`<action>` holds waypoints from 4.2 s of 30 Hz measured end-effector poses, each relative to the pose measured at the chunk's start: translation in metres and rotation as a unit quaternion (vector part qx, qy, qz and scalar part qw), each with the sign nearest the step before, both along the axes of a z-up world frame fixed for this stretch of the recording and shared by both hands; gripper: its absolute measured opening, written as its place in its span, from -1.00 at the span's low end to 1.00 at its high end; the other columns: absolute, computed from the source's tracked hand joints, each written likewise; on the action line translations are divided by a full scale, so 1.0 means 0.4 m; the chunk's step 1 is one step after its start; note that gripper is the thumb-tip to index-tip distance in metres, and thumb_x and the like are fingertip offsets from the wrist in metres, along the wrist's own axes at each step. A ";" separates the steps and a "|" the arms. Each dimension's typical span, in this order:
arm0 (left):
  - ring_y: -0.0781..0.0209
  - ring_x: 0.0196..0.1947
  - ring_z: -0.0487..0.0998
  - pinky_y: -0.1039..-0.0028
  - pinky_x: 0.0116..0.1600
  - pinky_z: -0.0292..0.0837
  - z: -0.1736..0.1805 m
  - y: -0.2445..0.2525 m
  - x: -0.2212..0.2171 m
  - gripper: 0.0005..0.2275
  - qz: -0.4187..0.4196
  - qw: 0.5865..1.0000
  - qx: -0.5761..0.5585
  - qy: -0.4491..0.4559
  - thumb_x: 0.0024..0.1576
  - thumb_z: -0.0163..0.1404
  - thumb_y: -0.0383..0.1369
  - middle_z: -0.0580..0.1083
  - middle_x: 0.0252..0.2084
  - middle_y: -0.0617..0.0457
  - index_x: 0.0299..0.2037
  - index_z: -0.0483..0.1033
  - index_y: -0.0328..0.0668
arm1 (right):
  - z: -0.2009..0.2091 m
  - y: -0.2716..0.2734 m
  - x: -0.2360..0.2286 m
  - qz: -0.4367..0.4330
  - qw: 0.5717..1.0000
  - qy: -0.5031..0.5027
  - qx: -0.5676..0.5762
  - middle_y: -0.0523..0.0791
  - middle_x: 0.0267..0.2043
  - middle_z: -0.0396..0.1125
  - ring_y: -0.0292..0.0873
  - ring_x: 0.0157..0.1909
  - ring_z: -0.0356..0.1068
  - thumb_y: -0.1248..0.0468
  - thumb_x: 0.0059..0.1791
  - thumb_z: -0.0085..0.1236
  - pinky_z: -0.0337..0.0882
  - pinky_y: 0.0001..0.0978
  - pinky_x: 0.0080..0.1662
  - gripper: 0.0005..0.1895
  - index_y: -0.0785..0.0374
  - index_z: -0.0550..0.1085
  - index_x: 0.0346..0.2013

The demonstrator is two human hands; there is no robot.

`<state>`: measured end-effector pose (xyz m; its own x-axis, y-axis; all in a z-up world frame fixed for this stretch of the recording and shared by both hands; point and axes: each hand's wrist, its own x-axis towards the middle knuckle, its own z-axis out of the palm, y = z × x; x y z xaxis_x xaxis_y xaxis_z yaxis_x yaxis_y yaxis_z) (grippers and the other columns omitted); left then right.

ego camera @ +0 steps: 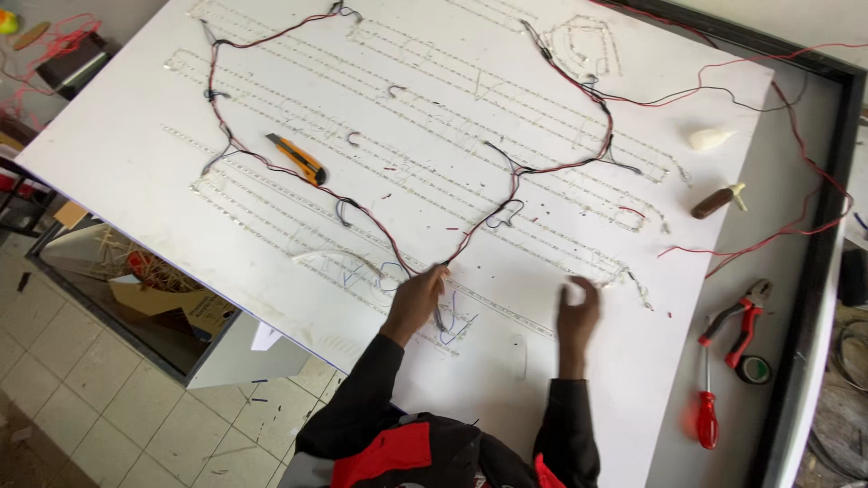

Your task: The person connects red and black wires to LED strips laid out on a white board. They use pliers to strip wire ends and a utility knife to cut wires, then twist the connections together by hand.

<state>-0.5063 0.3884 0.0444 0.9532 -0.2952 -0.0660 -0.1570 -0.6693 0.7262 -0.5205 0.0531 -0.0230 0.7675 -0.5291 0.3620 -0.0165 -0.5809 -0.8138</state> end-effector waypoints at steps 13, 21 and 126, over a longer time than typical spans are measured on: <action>-0.57 0.22 0.55 -0.32 0.28 0.60 0.101 0.474 0.485 -0.55 0.337 0.926 0.099 -0.142 0.29 0.31 -0.17 0.26 0.31 -0.29 0.30 0.49 -0.11 | 0.173 0.548 -0.030 0.324 0.924 0.197 0.051 -0.10 0.06 0.65 0.02 0.20 0.63 0.18 0.16 0.30 0.64 -0.13 0.20 -0.80 0.03 0.72 0.06; 0.15 -0.26 0.79 0.28 -0.21 0.71 0.098 0.557 0.552 -0.48 0.386 0.888 -0.251 -0.004 0.27 0.23 -0.06 0.62 -0.23 0.12 0.32 0.18 0.32 | 0.224 0.796 0.057 0.325 0.922 0.190 -0.088 0.03 -0.06 0.51 0.23 0.05 0.59 0.06 0.12 0.36 0.63 0.19 0.02 -0.59 0.12 0.60 0.20; 0.32 0.24 0.77 0.47 0.42 0.56 -0.150 -0.247 -0.160 -0.59 0.099 0.881 -0.196 0.418 0.25 0.22 -0.03 0.82 0.18 0.19 0.23 0.86 0.07 | 0.204 -0.622 0.678 -0.031 0.925 0.287 -0.248 0.13 0.75 0.00 0.46 0.73 -0.17 -0.33 0.27 -0.35 -0.04 0.63 0.49 -0.22 0.04 0.26 0.61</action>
